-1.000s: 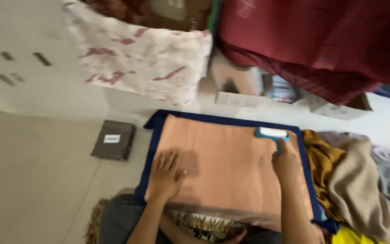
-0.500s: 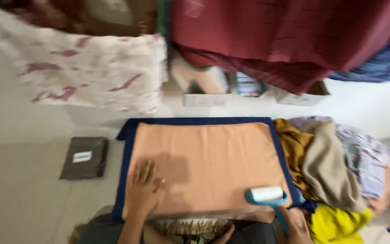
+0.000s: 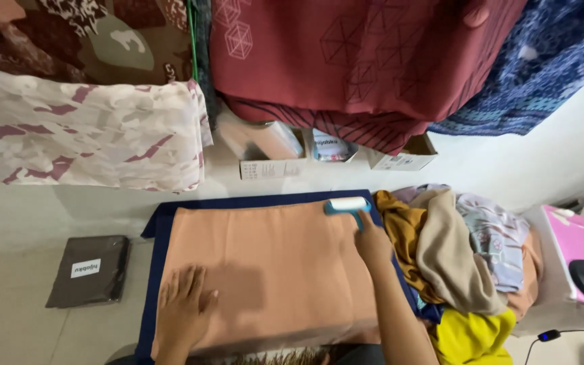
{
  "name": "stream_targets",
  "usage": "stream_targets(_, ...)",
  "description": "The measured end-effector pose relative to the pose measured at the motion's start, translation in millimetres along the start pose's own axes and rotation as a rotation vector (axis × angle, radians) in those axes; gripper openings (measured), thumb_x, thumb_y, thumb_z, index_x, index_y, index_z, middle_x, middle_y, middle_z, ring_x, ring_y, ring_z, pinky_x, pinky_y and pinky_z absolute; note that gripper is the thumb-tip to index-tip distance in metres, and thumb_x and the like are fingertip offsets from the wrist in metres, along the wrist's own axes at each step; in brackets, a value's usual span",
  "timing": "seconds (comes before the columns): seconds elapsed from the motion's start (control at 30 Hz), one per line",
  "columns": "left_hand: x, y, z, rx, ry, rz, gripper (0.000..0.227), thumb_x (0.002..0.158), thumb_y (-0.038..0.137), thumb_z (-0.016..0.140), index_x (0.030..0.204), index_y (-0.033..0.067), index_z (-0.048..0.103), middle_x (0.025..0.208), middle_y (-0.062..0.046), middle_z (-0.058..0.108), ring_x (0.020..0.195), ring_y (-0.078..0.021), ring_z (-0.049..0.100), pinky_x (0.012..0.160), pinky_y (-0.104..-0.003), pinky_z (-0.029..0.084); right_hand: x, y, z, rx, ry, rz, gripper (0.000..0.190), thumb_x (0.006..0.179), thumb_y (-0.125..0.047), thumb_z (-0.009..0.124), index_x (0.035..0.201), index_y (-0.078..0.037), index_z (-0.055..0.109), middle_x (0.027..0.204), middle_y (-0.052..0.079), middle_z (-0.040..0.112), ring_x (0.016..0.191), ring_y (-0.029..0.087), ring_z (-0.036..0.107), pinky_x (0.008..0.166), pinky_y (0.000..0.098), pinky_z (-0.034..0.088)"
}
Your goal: Cleaning a hijab with a lint roller and folding it neatly.
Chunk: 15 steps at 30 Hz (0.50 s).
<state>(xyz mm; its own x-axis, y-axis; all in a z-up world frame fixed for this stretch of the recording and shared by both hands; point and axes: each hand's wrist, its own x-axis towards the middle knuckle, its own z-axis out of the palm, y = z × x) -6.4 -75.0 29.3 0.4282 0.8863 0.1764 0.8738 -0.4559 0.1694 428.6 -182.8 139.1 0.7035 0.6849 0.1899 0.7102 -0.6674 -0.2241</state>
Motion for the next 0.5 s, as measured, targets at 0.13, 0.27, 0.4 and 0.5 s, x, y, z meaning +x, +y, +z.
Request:
stream_targets(0.13,-3,-3,17,-0.021,0.258,0.064,0.072,0.090,0.062,0.046,0.149,0.0209,0.049,0.156,-0.002,0.050,0.150,-0.0329,0.041,0.122,-0.047,0.032,39,-11,6,0.019,-0.043,0.023,0.059,0.089,-0.021,0.058,0.146,-0.033,0.052,0.107,0.014,0.075,0.092,0.039,0.071,0.080,0.0480,0.058)
stream_targets(0.27,0,-9,27,0.029,0.266,0.101,0.078,0.088,0.064,0.047,0.152,0.0202,0.046,0.158,-0.004,0.048,0.150,-0.0365,0.041,0.121,-0.047,0.033,-16,19,-12,-0.050,-0.116,0.011,0.059,0.093,-0.020,0.057,0.150,-0.029,0.048,0.102,0.011,0.076,0.088,0.030,0.073,0.074,0.0423,0.059)
stream_targets(0.4,3,-15,50,0.165,0.373,0.103,0.080,0.084,0.066,0.048,0.152,0.0240,0.048,0.158,0.001,0.051,0.146,-0.0342,0.050,0.119,-0.046,0.040,-116,81,-26,-0.091,-0.170,0.058,0.064,0.087,-0.031,0.062,0.147,-0.042,0.044,0.095,0.010,0.076,0.083,0.034,0.072,0.071,0.0468,0.057)
stream_targets(0.5,6,-17,58,0.182,0.476,0.123,0.077,0.081,0.062,0.054,0.147,0.0240,0.056,0.151,0.001,0.059,0.140,-0.0350,0.059,0.115,-0.046,0.046,-177,141,-24,-0.023,-0.324,0.113,0.073,0.083,-0.029,0.066,0.149,-0.047,0.040,0.122,-0.002,0.069,0.105,0.028,0.072,0.084,0.0430,0.058)
